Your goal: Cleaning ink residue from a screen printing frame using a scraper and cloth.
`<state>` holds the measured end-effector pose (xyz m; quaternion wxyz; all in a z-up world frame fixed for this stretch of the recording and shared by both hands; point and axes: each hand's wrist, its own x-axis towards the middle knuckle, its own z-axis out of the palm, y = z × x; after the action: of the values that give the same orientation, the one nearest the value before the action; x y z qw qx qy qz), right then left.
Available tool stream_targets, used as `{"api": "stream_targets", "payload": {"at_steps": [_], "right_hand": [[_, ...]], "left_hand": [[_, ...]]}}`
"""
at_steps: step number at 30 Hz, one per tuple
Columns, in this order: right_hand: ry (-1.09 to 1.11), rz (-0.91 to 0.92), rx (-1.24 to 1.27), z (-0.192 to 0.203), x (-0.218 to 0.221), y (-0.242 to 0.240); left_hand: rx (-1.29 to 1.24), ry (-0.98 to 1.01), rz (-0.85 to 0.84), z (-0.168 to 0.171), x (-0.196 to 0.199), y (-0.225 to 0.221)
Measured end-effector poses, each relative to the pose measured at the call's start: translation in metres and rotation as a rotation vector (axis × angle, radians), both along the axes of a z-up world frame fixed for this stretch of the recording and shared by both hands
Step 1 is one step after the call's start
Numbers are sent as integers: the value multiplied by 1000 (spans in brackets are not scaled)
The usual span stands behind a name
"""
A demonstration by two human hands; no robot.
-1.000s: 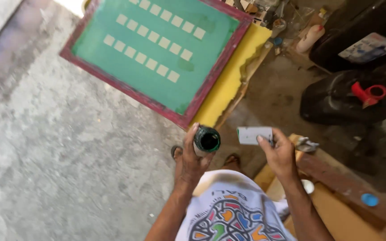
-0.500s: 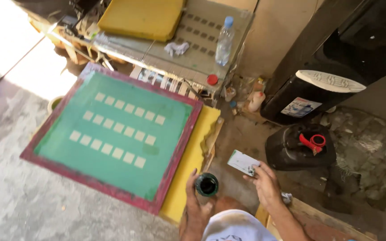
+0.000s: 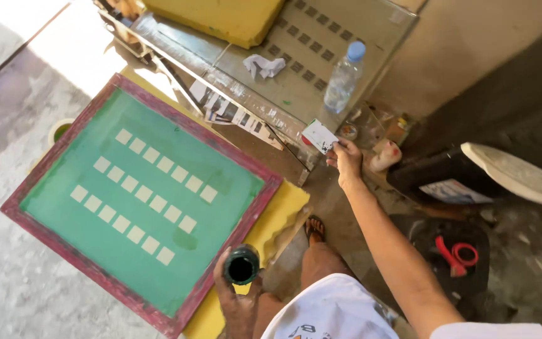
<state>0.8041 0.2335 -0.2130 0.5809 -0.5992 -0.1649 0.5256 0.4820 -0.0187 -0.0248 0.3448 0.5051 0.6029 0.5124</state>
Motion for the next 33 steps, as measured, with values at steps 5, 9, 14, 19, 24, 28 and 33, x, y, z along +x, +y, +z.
{"api": "stream_targets", "payload": {"at_steps": [5, 9, 14, 19, 24, 28, 33], "right_hand": [[28, 100, -63, -9, 18, 43], [67, 186, -45, 1, 23, 16], [30, 199, 18, -7, 36, 14], [-284, 366, 157, 4, 21, 46], [247, 410, -1, 91, -28, 68], [394, 607, -43, 119, -59, 37], [440, 782, -61, 122, -59, 17]], "left_hand": [[-76, 12, 221, -1, 70, 46], [-116, 3, 220, 6, 113, 57], [-134, -76, 187, 2, 136, 75], [-155, -129, 200, -3, 142, 74], [-156, -206, 149, 25, 144, 111], [-4, -174, -18, 49, 141, 157], [-115, -406, 14, 30, 129, 168]]}}
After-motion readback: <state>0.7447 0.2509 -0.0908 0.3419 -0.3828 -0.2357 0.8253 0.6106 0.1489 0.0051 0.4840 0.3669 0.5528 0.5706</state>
